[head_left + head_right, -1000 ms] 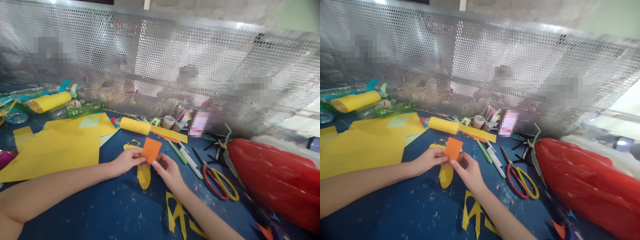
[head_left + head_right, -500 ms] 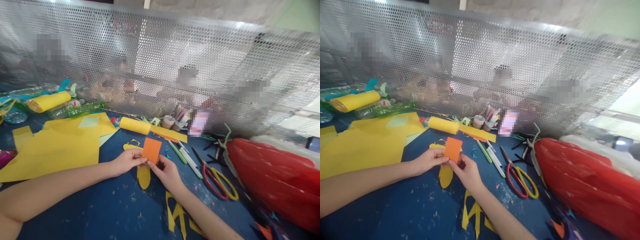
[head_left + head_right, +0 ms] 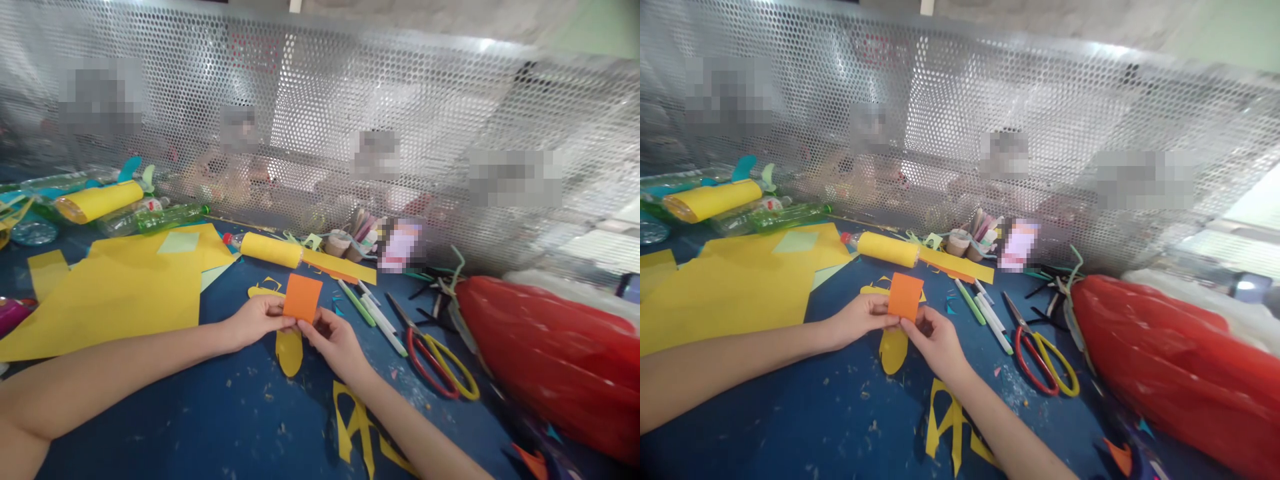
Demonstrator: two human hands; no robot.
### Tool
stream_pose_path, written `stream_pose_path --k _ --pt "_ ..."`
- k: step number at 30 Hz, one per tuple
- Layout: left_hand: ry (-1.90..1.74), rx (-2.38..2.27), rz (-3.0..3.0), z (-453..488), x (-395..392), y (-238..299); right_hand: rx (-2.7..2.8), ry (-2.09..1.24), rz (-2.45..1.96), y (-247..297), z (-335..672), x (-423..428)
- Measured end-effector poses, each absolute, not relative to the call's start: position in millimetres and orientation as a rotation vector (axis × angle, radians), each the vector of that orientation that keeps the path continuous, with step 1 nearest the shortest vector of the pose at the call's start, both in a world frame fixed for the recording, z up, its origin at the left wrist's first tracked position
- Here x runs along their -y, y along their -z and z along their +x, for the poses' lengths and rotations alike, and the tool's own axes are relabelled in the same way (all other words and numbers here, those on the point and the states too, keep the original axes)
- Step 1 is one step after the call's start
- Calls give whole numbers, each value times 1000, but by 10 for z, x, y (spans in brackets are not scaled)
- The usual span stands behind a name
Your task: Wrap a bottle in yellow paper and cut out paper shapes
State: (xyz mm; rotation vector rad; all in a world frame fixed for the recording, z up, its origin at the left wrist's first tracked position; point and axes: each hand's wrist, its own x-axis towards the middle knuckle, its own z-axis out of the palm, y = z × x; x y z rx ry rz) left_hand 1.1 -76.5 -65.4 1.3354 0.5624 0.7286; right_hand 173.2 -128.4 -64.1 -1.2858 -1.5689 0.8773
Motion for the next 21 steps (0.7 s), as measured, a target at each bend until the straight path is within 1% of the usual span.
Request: stream_pose_path --k 11,21 --pt "-855 -677 1224 22 765 610 1381 -944 -1278 595 1731 1272" --pt "-869 -668 1247 24 770 602 1346 -1018 -1239 655 1733 1247"
